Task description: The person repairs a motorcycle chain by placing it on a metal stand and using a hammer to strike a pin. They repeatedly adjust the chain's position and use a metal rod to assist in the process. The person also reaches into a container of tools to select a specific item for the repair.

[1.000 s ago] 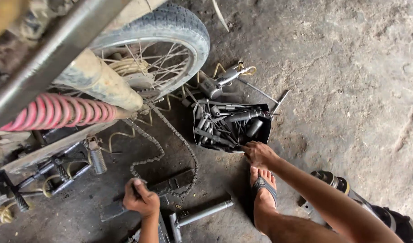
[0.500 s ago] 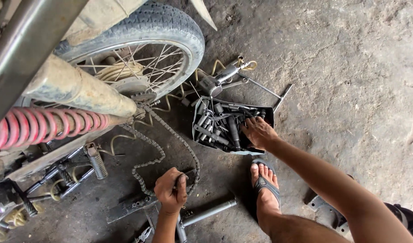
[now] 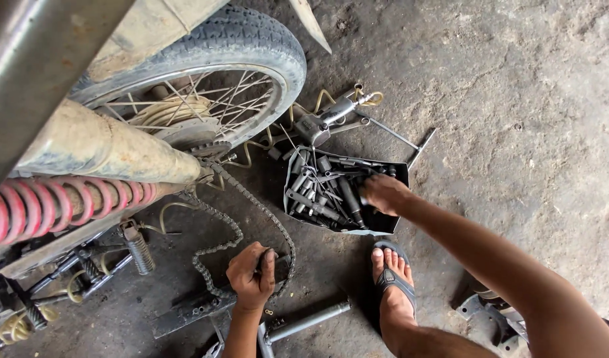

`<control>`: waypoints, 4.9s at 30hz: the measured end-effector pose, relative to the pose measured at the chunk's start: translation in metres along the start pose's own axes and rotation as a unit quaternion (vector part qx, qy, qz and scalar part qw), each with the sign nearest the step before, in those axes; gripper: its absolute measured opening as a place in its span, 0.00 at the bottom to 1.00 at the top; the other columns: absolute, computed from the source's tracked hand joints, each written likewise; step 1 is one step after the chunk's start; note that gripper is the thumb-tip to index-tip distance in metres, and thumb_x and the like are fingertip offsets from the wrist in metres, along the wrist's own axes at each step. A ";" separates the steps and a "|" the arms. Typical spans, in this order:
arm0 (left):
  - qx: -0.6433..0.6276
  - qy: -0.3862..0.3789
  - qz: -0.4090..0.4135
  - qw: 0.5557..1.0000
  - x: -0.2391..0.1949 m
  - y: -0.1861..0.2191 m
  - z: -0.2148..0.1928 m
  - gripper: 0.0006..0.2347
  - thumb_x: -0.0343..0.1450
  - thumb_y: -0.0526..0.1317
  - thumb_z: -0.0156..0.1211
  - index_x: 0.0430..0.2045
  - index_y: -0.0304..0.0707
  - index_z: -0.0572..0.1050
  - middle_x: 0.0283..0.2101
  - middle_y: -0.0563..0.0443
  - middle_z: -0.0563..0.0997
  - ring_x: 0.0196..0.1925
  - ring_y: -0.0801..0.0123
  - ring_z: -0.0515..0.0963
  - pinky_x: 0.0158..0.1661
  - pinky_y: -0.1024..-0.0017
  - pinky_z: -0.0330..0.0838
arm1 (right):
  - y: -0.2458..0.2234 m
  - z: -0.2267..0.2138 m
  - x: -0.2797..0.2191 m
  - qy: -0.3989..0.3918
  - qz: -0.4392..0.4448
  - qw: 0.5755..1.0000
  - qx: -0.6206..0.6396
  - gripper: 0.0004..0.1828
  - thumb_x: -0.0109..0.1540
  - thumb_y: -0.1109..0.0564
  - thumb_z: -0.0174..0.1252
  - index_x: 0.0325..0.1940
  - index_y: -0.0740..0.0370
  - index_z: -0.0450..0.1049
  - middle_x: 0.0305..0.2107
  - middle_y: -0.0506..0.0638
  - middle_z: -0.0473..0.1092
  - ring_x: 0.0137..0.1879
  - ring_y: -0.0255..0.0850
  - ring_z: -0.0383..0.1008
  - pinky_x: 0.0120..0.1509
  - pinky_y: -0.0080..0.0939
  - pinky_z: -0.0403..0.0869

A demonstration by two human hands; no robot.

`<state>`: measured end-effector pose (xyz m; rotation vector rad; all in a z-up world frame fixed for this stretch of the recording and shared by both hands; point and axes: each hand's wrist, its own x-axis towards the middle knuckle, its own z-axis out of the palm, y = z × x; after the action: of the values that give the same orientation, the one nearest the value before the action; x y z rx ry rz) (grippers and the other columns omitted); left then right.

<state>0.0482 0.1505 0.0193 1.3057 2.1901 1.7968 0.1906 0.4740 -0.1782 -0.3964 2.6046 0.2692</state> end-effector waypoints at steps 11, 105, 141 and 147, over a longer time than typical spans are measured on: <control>0.092 0.065 -0.022 0.993 -0.012 -0.030 -0.014 0.08 0.72 0.30 0.57 0.20 0.30 0.75 0.20 0.54 0.74 0.17 0.76 0.62 0.22 0.76 0.58 | 0.028 -0.064 0.037 0.056 0.305 0.630 0.712 0.19 0.68 0.49 0.57 0.59 0.61 0.75 0.31 0.52 0.75 0.18 0.32 0.59 0.15 0.30 0.60; 0.150 0.052 -0.076 0.984 0.011 -0.052 -0.009 0.11 0.75 0.33 0.55 0.22 0.29 0.76 0.18 0.53 0.72 0.16 0.72 0.62 0.22 0.74 0.57 | -0.029 -0.091 0.060 0.130 0.117 0.964 0.199 0.09 0.67 0.63 0.58 0.33 0.59 0.80 0.35 0.50 0.69 0.40 0.41 0.70 0.43 0.42 0.80; 0.132 0.103 -0.031 0.985 0.009 -0.068 -0.009 0.10 0.75 0.35 0.58 0.21 0.34 0.79 0.18 0.47 0.80 0.22 0.54 0.83 0.29 0.68 0.77 | -0.047 -0.098 0.049 -0.001 -0.038 0.974 0.225 0.17 0.68 0.45 0.57 0.60 0.46 0.73 0.62 0.53 0.66 0.63 0.48 0.67 0.61 0.54 0.71; 0.114 0.108 -0.056 0.986 0.011 -0.066 -0.003 0.10 0.75 0.35 0.57 0.23 0.35 0.80 0.18 0.47 0.81 0.22 0.56 0.83 0.28 0.67 0.77 | -0.059 -0.056 0.070 0.024 -0.026 0.988 0.150 0.29 0.57 0.39 0.66 0.61 0.43 0.72 0.65 0.51 0.62 0.66 0.51 0.63 0.60 0.57 0.67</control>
<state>0.0017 0.1559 -0.0283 1.0346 2.5931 1.7623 0.1261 0.3884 -0.1716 -0.3659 2.6211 -0.1508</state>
